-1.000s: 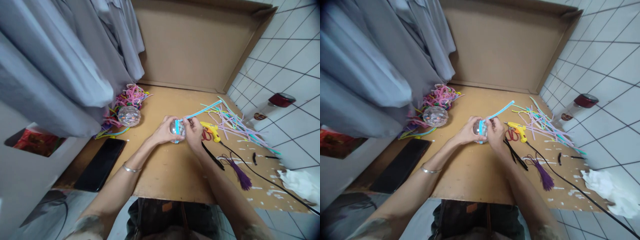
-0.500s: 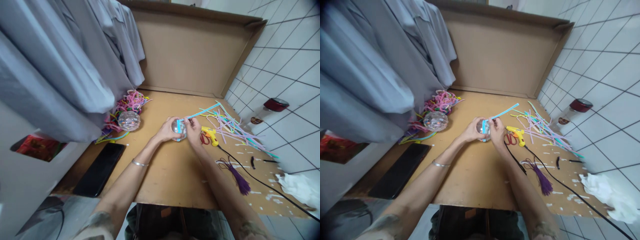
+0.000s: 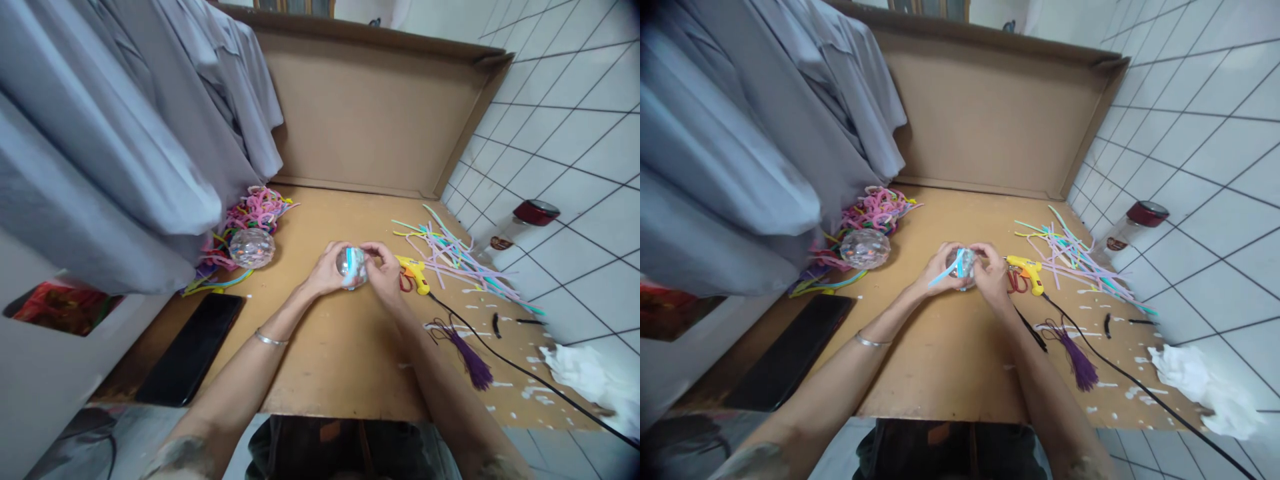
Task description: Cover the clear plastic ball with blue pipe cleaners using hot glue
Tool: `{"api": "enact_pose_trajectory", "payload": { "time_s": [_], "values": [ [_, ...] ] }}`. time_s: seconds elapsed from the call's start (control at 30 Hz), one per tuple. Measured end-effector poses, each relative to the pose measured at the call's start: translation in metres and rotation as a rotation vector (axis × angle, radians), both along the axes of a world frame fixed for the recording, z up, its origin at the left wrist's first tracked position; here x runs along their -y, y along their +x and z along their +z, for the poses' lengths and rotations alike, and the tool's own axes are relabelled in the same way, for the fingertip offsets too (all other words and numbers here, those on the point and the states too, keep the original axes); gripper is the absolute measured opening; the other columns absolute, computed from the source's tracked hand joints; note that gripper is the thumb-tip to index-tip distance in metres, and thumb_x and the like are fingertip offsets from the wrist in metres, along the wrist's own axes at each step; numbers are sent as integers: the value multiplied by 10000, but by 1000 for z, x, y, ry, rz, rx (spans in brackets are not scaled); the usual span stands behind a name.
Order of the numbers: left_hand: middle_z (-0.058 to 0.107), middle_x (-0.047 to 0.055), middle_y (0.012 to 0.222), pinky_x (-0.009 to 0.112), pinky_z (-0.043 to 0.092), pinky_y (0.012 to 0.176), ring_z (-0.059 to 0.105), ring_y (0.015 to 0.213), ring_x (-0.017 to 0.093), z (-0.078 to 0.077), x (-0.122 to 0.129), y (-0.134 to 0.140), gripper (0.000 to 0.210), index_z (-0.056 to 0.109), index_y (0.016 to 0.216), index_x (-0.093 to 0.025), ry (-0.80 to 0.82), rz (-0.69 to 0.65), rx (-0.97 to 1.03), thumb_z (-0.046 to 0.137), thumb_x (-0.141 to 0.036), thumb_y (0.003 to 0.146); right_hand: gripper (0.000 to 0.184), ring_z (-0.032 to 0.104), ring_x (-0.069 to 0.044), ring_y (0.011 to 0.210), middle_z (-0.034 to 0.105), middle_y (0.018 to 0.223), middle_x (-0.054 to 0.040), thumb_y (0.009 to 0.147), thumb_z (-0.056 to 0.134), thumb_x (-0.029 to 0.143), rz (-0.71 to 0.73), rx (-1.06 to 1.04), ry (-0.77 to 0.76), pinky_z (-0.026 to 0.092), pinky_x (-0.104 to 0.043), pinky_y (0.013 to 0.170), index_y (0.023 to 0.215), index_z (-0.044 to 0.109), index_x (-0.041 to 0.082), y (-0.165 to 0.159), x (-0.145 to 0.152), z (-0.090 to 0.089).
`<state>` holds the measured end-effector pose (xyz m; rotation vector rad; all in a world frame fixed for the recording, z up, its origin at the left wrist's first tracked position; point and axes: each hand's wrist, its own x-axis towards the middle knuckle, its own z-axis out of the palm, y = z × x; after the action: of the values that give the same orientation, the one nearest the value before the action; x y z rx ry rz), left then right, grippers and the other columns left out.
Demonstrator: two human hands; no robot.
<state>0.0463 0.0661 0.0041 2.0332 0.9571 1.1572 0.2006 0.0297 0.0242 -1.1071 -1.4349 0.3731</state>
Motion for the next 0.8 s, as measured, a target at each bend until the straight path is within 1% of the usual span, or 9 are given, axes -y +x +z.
{"api": "enact_pose_trajectory", "payload": {
  "time_s": [0.1, 0.17, 0.2, 0.27, 0.33, 0.4, 0.5, 0.67, 0.8],
  "values": [
    [567, 84, 1196, 420, 494, 988, 590, 1111, 268, 2, 2, 0, 718, 559, 1182, -198, -7, 3, -5, 841, -327, 535, 252, 628, -195, 877, 701, 927, -50, 748, 456, 202, -247, 19, -31, 493, -355, 851, 920, 640, 202, 18, -5, 1],
    [573, 85, 1198, 426, 492, 991, 591, 1111, 270, 4, 3, -1, 724, 562, 1179, -203, -6, 8, -13, 849, -328, 525, 247, 614, -213, 899, 686, 949, -78, 759, 443, 197, -395, 106, -82, 478, -379, 883, 919, 631, 187, 33, -6, 1],
    [577, 85, 1195, 429, 490, 994, 593, 1108, 271, 5, 4, -1, 725, 566, 1174, -202, -1, 10, -15, 853, -328, 520, 258, 603, -228, 928, 679, 970, -95, 759, 442, 188, -470, 183, -131, 462, -394, 907, 934, 631, 178, 40, -6, 1],
    [583, 83, 1193, 429, 490, 1001, 594, 1114, 268, 5, 4, -1, 711, 572, 1173, -201, 10, 0, -14, 852, -328, 532, 288, 566, -265, 1050, 659, 1072, -135, 777, 462, 196, -589, 375, -247, 412, -416, 973, 1003, 636, 157, 53, -2, -1],
    [584, 82, 1198, 428, 491, 1006, 596, 1118, 266, 3, 4, -1, 712, 573, 1182, -201, 9, -1, -13, 855, -344, 545, 321, 537, -296, 1110, 634, 1129, -166, 805, 469, 214, -694, 504, -389, 392, -415, 972, 1069, 633, 136, 62, 3, -3],
    [582, 86, 1208, 433, 488, 1019, 590, 1134, 270, 1, 2, 0, 738, 569, 1194, -198, 18, -7, -15, 864, -360, 537, 328, 538, -307, 1115, 628, 1134, -182, 837, 467, 231, -734, 587, -500, 394, -400, 947, 1101, 629, 121, 68, 8, -4],
    [586, 90, 1205, 429, 482, 1033, 590, 1141, 269, -1, 0, 2, 730, 572, 1186, -190, 60, -37, 6, 861, -337, 532, 325, 571, -304, 1095, 635, 1130, -186, 889, 449, 246, -760, 654, -605, 414, -371, 898, 1131, 615, 108, 71, 11, -3],
    [583, 101, 1222, 424, 477, 1044, 586, 1159, 264, -3, -1, 3, 708, 567, 1188, -194, 67, -73, 13, 852, -366, 562, 322, 618, -322, 1074, 644, 1127, -211, 895, 472, 207, -773, 783, -700, 448, -365, 824, 1173, 576, 83, 70, 14, 4],
    [585, 104, 1228, 445, 468, 1048, 579, 1162, 272, -3, -1, 3, 718, 560, 1188, -192, 67, -65, 17, 847, -384, 558, 381, 657, -350, 1047, 647, 1144, -241, 914, 501, 278, -769, 812, -782, 493, -391, 799, 1221, 545, 57, 68, 18, 8]
  ]
}}
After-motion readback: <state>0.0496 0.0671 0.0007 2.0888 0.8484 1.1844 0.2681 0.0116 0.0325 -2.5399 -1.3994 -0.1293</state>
